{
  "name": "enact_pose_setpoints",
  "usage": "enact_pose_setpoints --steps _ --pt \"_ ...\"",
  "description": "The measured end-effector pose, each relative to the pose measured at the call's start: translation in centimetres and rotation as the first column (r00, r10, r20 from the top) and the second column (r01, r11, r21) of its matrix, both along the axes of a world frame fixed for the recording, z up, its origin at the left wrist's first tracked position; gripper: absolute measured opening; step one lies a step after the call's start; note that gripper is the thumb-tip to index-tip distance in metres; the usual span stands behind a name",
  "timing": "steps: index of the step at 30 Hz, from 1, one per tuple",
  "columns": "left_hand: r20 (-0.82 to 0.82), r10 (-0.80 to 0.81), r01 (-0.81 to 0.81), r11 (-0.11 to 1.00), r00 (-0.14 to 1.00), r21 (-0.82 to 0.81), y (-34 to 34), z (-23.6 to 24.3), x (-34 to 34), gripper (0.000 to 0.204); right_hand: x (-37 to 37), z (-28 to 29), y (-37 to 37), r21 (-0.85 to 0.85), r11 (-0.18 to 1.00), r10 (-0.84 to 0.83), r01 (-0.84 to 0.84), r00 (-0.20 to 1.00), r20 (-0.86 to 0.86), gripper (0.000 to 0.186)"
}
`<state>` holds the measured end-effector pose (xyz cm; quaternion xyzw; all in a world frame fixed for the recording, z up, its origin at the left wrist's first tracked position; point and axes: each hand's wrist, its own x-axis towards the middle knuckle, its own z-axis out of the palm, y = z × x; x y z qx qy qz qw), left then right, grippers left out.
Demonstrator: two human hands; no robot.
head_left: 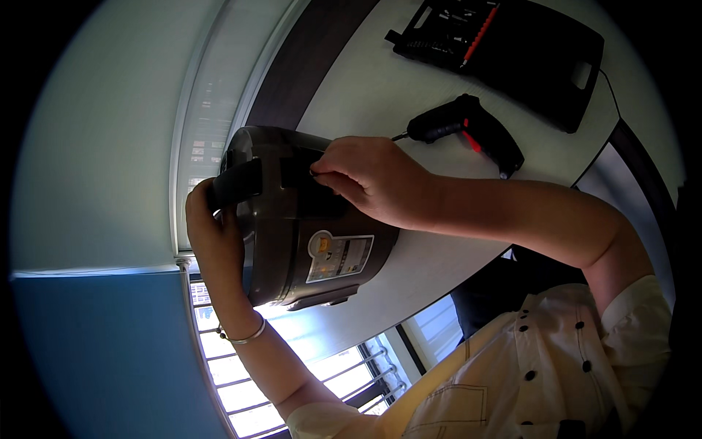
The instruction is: The person uses a cordless drill to remove screws from the side and bottom of a rice cooker. They rotate the appliance to access different screw locations and place removed screws on the table.
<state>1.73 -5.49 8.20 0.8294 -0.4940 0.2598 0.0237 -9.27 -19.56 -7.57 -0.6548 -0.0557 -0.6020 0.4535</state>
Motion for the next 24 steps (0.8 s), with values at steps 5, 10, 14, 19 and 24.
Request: enact_pose_setpoints --steps 5,10,14,19,24 --pt "-0.005 -0.016 0.016 1.0 1.0 -0.015 0.1 -0.1 0.0 0.032 -0.2 0.3 -0.5 -0.035 0.999 0.022 -0.023 0.999 -0.025 0.007" --pt "0.015 -0.015 0.015 1.0 1.0 -0.007 0.0 -0.1 -0.2 0.032 -0.3 0.6 -0.9 -0.03 0.998 0.055 -0.058 0.994 -0.097 0.007" --pt "0.025 -0.019 0.019 1.0 1.0 -0.003 0.1 -0.1 -0.1 0.032 0.2 0.3 -1.2 -0.082 0.995 0.045 -0.053 0.994 -0.103 0.008" --pt "0.013 -0.017 0.017 1.0 1.0 -0.011 0.0 -0.1 0.0 0.033 0.2 0.4 -1.9 -0.081 0.982 0.159 -0.17 0.979 -0.129 0.008" --pt "0.002 -0.015 0.015 1.0 1.0 -0.01 0.1 -0.1 -0.1 0.033 0.0 0.8 -2.2 -0.029 0.939 0.325 -0.343 0.912 -0.25 0.014"
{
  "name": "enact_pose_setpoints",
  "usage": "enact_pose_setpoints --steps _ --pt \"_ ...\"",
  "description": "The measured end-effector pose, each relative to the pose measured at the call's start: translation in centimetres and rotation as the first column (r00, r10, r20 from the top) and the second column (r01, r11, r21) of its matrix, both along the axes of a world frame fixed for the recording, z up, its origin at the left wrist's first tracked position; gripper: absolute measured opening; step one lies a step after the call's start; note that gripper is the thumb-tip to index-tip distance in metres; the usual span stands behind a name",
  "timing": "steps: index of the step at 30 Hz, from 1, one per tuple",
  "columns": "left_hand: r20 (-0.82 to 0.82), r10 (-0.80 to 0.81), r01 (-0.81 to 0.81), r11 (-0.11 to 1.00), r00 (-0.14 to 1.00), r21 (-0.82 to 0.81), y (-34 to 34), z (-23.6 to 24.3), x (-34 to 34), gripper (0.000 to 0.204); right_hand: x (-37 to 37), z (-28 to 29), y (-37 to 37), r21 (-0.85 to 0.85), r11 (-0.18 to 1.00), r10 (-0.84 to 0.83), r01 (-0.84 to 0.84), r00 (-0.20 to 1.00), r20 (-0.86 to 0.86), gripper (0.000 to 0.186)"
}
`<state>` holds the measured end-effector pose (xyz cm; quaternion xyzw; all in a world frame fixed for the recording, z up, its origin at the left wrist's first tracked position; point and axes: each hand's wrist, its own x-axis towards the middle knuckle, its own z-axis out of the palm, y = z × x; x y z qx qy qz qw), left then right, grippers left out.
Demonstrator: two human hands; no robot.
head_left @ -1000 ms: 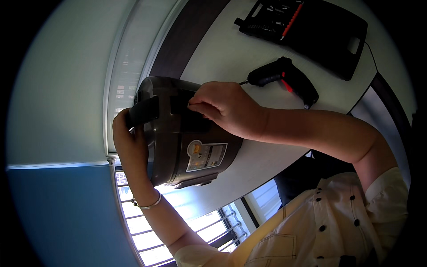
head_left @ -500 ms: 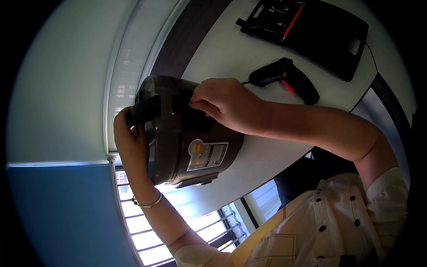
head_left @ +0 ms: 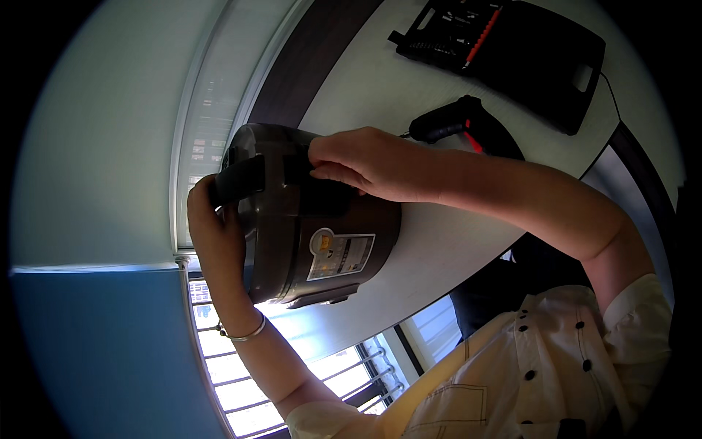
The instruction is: The person uses a cordless drill to remove screws from the side and bottom of a rice cooker. They rotate the appliance to access different screw locations and place removed screws on the table.
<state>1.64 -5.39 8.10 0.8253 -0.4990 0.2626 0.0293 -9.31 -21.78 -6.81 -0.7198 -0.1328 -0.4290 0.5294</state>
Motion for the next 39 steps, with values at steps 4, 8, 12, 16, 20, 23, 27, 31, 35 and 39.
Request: enact_pose_setpoints --steps 4,8,12,16,20,23,27,31,35,39 --pt "0.015 -0.01 0.01 1.0 1.0 0.001 0.0 0.0 0.0 0.032 -0.9 0.7 -0.4 0.093 0.985 0.165 -0.146 0.956 -0.244 0.019" --pt "0.007 -0.004 0.004 1.0 1.0 -0.003 -0.1 0.0 -0.1 0.032 -1.0 0.6 -0.7 0.17 0.961 0.258 -0.219 0.931 -0.26 0.02" --pt "0.006 -0.005 0.005 1.0 1.0 0.002 -0.1 0.0 -0.1 0.032 -1.3 1.1 -0.7 0.09 0.979 0.198 -0.18 0.941 -0.273 0.02" --pt "0.023 -0.002 0.002 1.0 1.0 0.004 -0.1 -0.1 -0.1 0.032 -1.3 1.2 -0.3 0.012 0.997 0.081 -0.081 0.971 -0.223 0.02" --pt "0.025 -0.009 0.009 1.0 1.0 0.007 0.0 -0.1 0.2 0.032 -1.5 1.4 -0.3 0.128 0.981 0.179 -0.146 0.937 -0.3 0.023" --pt "0.015 0.003 -0.003 1.0 1.0 0.006 0.0 0.0 0.2 0.032 -1.7 1.6 -0.4 0.242 0.946 0.294 -0.216 0.886 -0.358 0.027" --pt "0.015 -0.005 0.005 1.0 1.0 0.004 -0.1 0.0 -0.1 0.032 -1.5 1.2 -0.6 0.281 0.931 0.327 -0.232 0.873 -0.363 0.034" --pt "0.032 -0.016 0.016 1.0 0.999 0.005 -0.1 0.0 0.2 0.031 -1.6 1.2 -0.7 0.277 0.928 0.335 -0.25 0.884 -0.327 0.03" --pt "0.021 -0.007 0.007 1.0 1.0 0.007 -0.2 0.0 -0.1 0.032 -1.8 1.7 -0.5 0.228 0.951 0.283 -0.209 0.885 -0.37 0.028" --pt "0.062 -0.022 0.022 1.0 0.998 0.009 -0.1 -0.1 0.2 0.032 -1.8 1.9 -0.2 0.198 0.964 0.241 -0.176 0.891 -0.385 0.028"
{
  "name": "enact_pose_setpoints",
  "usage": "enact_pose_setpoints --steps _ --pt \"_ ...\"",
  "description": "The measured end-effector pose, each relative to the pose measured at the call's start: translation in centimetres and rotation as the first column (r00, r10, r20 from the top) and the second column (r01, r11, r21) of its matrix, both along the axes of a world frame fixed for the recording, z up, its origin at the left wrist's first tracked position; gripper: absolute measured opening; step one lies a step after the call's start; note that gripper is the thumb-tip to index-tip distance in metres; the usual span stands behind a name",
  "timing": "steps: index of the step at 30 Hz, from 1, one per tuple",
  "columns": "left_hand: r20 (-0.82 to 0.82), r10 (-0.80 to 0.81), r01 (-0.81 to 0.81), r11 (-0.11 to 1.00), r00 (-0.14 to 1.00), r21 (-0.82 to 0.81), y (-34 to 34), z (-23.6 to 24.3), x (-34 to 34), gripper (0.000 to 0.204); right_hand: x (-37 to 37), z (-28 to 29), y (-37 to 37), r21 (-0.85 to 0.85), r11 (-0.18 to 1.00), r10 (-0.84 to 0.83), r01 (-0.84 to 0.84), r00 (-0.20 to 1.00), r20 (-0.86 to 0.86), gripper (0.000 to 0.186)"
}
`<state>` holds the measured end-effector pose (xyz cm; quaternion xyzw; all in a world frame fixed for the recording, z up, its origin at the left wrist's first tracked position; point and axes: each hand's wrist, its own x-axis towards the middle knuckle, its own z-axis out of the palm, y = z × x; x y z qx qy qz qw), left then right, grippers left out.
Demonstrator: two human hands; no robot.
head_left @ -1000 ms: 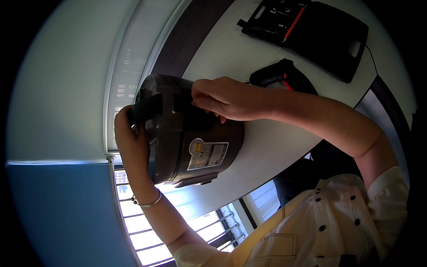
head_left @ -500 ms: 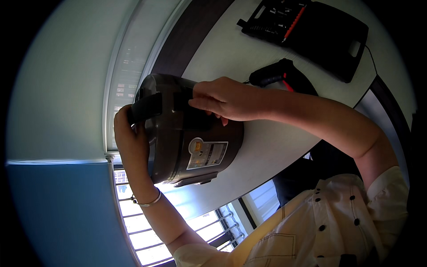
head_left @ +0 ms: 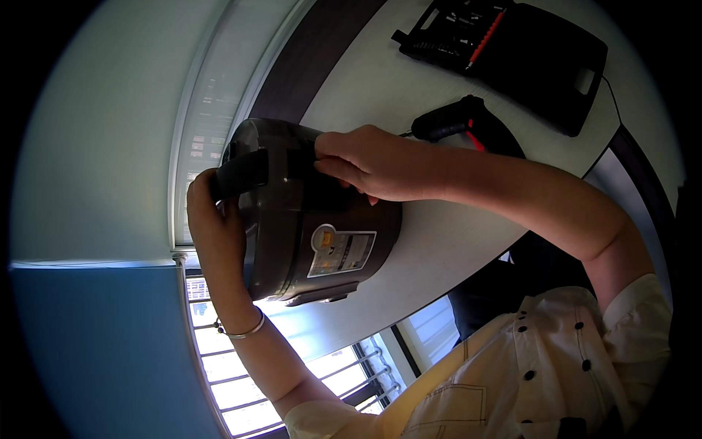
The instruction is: The person uses a cordless drill to remove screws from the side and bottom of a rice cooker. They rotate the appliance to access different screw locations and place removed screws on the table.
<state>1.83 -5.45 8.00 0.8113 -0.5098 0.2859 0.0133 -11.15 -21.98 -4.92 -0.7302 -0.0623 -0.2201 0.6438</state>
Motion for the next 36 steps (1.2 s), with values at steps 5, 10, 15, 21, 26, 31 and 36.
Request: enact_pose_setpoints --steps 5,10,15,21,26,31,36 --pt "-0.039 0.031 -0.032 0.999 0.999 -0.004 0.0 0.1 -0.2 0.032 0.6 -0.4 -0.2 0.072 0.996 0.051 -0.05 0.999 -0.012 0.033" --pt "-0.035 0.025 -0.025 1.0 0.999 -0.003 -0.2 0.2 -0.3 0.032 0.2 -0.2 -0.4 0.147 0.989 0.031 -0.023 0.998 -0.055 0.038" --pt "-0.014 -0.03 0.03 1.0 0.999 -0.008 0.0 0.1 0.3 0.033 -4.7 -0.5 -2.5 -0.251 0.878 -0.433 0.408 0.9 -0.051 0.047" --pt "-0.074 0.022 -0.023 1.0 0.997 -0.017 0.9 0.0 0.8 0.032 -10.9 -5.5 -5.2 -0.607 0.528 -0.752 0.594 0.659 -0.01 0.061" --pt "-0.087 -0.035 0.033 0.999 0.996 -0.026 0.2 0.0 0.5 0.033 -10.1 -8.3 -6.4 -0.514 0.653 -0.73 0.557 0.644 -0.229 0.064" --pt "-0.047 -0.024 0.023 1.0 0.999 -0.016 0.5 0.0 0.3 0.035 -8.3 -6.7 -7.4 -0.489 0.793 -0.602 0.363 0.593 -0.535 0.059" --pt "-0.053 -0.034 0.033 0.999 0.998 -0.017 0.3 -0.1 0.5 0.035 -7.7 -6.8 -7.7 -0.482 0.782 -0.621 0.396 0.568 -0.541 0.049"
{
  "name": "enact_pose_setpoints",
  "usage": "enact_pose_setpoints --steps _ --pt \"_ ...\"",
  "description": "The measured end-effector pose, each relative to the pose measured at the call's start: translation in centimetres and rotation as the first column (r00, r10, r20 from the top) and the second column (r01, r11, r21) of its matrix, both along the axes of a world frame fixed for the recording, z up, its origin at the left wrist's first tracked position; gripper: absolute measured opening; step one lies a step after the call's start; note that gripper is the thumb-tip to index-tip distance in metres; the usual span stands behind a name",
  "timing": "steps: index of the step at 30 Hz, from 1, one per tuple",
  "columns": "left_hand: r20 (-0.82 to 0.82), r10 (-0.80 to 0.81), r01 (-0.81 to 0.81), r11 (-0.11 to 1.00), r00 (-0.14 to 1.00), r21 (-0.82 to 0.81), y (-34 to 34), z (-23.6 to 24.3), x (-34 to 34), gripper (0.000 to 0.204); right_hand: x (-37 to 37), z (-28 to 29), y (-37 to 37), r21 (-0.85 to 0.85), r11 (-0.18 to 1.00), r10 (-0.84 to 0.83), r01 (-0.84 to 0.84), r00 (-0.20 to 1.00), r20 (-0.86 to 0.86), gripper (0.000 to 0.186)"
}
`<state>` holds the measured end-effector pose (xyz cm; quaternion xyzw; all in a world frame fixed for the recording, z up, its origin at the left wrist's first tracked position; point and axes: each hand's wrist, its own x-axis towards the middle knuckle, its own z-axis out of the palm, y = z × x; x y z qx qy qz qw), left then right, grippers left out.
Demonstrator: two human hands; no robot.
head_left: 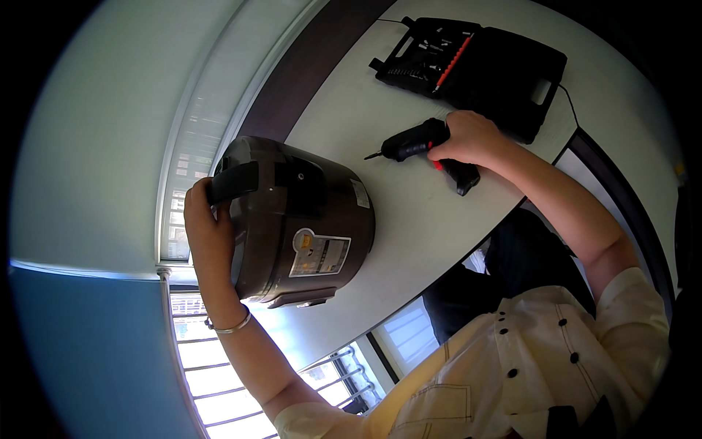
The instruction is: The person uses a cordless drill to remove screws from the side and bottom of a rice cooker. They rotate the appliance to access different screw locations and place removed screws on the table.
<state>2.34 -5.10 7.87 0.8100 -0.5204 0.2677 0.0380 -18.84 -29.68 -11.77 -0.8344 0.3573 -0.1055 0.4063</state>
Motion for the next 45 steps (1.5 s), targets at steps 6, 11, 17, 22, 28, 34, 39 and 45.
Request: enact_pose_setpoints --steps 6,11,17,22,28,34,39,45 --pt "-0.009 -0.004 0.004 1.0 1.0 -0.005 0.0 0.0 0.1 0.035 -0.2 -0.2 -0.2 0.194 0.981 -0.002 -0.024 0.991 0.133 0.042" --pt "-0.013 0.014 -0.014 1.0 1.0 0.006 0.1 0.1 -0.2 0.035 -1.7 -0.5 0.8 0.635 0.762 -0.113 -0.127 0.939 0.324 0.036" --pt "-0.016 0.018 -0.018 1.0 1.0 -0.002 0.1 0.0 0.1 0.035 -4.3 -1.7 1.6 0.88 0.314 -0.4 -0.356 0.791 0.463 0.034" --pt "-0.044 0.015 -0.016 1.0 0.999 -0.011 0.3 0.0 0.6 0.035 -6.1 -2.1 3.7 0.82 -0.063 -0.519 -0.568 0.721 0.459 0.029" --pt "-0.128 0.019 -0.019 1.0 0.992 -0.004 0.7 0.7 -0.4 0.044 -7.4 -1.8 4.1 0.739 0.47 -0.335 -0.482 0.677 0.655 0.033" --pt "0.26 -0.153 0.189 0.974 0.953 -0.122 -0.2 -0.9 -8.0 0.024 -7.6 -2.1 4.5 0.698 0.525 -0.265 -0.486 0.686 0.677 0.034" --pt "0.433 -0.169 0.194 0.981 0.885 -0.013 -2.7 -2.6 -10.1 0.016 -7.6 -2.0 4.9 0.669 0.563 -0.244 -0.485 0.676 0.696 0.029" --pt "0.483 -0.151 0.134 0.989 0.862 0.068 -3.8 -3.6 -9.4 0.012 -7.6 -2.1 4.6 0.636 0.634 -0.141 -0.439 0.743 0.654 0.04"
